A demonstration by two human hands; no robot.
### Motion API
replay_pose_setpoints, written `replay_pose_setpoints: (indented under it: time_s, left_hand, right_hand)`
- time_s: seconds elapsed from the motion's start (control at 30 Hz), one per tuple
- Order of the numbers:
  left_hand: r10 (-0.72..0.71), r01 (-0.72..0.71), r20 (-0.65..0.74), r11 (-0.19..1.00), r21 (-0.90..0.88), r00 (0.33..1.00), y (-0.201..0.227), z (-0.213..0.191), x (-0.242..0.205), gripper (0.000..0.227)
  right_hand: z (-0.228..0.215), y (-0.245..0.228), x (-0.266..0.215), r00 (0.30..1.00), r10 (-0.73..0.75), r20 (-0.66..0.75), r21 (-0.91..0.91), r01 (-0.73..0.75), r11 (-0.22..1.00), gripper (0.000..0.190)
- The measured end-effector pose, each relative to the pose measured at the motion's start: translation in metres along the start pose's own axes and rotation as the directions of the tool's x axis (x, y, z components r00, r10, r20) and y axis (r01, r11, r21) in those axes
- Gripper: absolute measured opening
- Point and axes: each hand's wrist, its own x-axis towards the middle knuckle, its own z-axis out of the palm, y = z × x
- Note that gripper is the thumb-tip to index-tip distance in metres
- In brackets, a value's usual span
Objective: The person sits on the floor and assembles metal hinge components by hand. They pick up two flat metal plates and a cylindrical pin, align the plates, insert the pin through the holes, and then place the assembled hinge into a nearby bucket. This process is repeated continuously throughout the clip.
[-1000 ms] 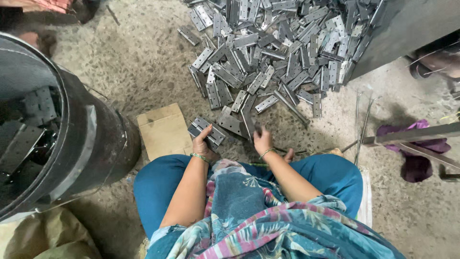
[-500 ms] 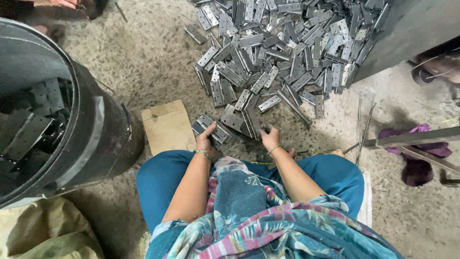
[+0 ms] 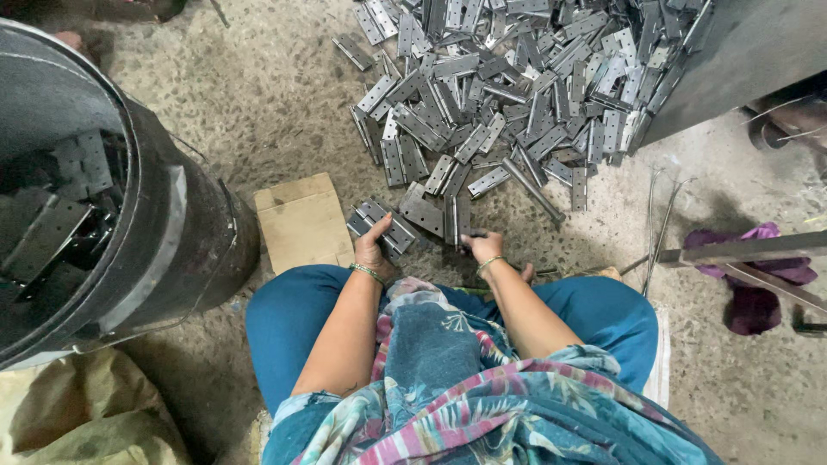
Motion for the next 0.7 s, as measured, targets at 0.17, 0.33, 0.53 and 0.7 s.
replay_pose_setpoints:
  time_s: [0.17,0.33,0.53,0.7]
  left_hand:
    - [-0.025,0.025,0.0,1.0,-0.014,1.0,-0.003,-0.005,0.005,0.024]
    - [0.001,0.0,-0.025,1.0,0.027,1.0,-0.002,-0.004,0.005,0.025]
    - [-0.009,0.009,-0.014,1.0,-0.002,1.0,-0.002,-0.008,0.001,0.03]
    - [0.002,0.0,-0.028,0.998,0.062,1.0,0.001,-0.005,0.003,0.028]
  right_hand:
    - [0.001,0.006,-0.004,0.984,-0.175,0.02,0.091,0.172,0.981,0.02]
    - [0.002,0.004,-0.005,0.991,-0.114,-0.068,-0.319,0.087,0.944,0.029]
    - [0.002,0.008,-0.006,0.989,-0.143,0.044,0.012,0.142,0.99,0.028]
    - [0.001,0.012,-0.003,0.998,0.011,-0.066,-0.167,-0.022,0.986,0.029]
